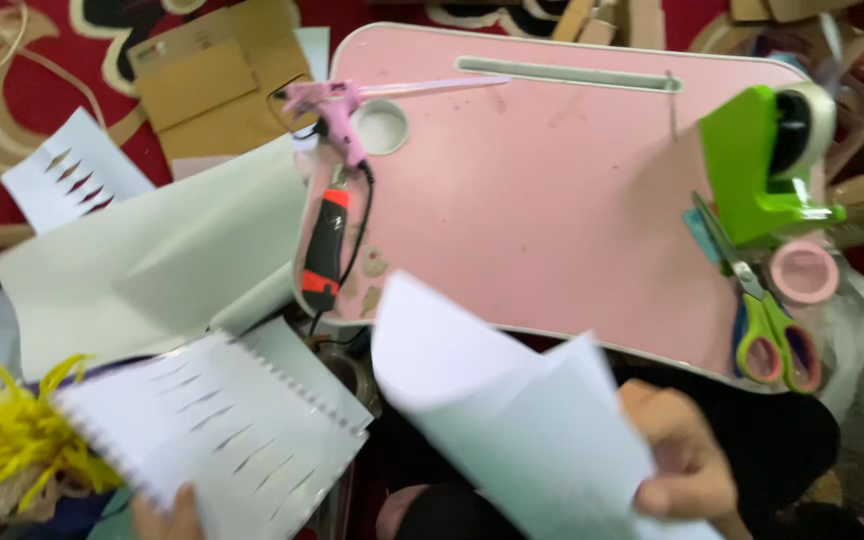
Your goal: The person applies glue from a stick to sheets of paper, folds a sheet, and then cuts a zigzag pattern into the folded edge using scissors.
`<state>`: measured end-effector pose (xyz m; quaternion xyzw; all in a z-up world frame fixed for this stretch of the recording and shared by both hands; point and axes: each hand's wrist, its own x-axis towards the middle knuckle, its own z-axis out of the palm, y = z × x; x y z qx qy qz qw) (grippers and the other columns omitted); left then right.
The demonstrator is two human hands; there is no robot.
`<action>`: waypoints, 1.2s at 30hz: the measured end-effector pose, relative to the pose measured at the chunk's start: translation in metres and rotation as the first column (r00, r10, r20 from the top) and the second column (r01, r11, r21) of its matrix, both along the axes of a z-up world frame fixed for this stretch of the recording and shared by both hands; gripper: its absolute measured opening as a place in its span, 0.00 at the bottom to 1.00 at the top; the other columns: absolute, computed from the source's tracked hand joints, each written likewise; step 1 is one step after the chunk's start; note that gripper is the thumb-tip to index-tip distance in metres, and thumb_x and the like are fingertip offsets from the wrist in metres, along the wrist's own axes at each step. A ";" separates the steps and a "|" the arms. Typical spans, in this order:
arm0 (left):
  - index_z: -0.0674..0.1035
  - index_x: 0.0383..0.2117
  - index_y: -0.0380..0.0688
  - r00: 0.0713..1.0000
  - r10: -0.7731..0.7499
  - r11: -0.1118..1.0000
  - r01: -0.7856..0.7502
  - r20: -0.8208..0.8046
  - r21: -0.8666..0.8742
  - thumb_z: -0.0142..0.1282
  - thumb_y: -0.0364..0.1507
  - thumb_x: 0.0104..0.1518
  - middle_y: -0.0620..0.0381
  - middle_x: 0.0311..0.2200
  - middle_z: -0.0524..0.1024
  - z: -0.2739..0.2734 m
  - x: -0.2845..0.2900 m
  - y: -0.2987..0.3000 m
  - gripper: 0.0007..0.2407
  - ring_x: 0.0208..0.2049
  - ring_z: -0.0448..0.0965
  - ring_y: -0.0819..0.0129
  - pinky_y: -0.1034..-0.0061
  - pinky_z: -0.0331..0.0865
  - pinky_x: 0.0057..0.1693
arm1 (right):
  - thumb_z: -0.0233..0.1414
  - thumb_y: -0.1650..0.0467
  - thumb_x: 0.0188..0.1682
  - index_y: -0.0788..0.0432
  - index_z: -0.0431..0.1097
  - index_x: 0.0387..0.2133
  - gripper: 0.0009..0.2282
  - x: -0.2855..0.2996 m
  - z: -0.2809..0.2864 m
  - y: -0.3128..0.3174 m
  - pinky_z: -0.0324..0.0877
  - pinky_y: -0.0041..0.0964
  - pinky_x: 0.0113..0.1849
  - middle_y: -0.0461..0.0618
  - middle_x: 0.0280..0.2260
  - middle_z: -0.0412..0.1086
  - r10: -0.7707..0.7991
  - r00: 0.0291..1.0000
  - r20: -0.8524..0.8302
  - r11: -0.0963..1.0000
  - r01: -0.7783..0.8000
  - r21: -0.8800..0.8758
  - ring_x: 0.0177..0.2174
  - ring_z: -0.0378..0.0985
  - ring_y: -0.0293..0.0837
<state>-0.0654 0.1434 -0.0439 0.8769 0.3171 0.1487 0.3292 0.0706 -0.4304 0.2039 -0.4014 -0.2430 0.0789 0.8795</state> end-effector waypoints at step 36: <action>0.57 0.69 0.49 0.404 -0.883 0.315 0.888 -0.240 0.335 0.37 0.58 0.60 0.39 0.71 0.45 0.084 0.269 -0.410 0.35 0.71 0.39 0.38 0.37 0.34 0.68 | 0.55 0.70 0.50 0.64 0.61 0.57 0.22 0.128 -0.134 -0.104 0.58 0.57 0.54 0.68 0.52 0.59 -0.478 0.547 0.687 -0.416 0.548 -0.726 0.53 0.63 0.66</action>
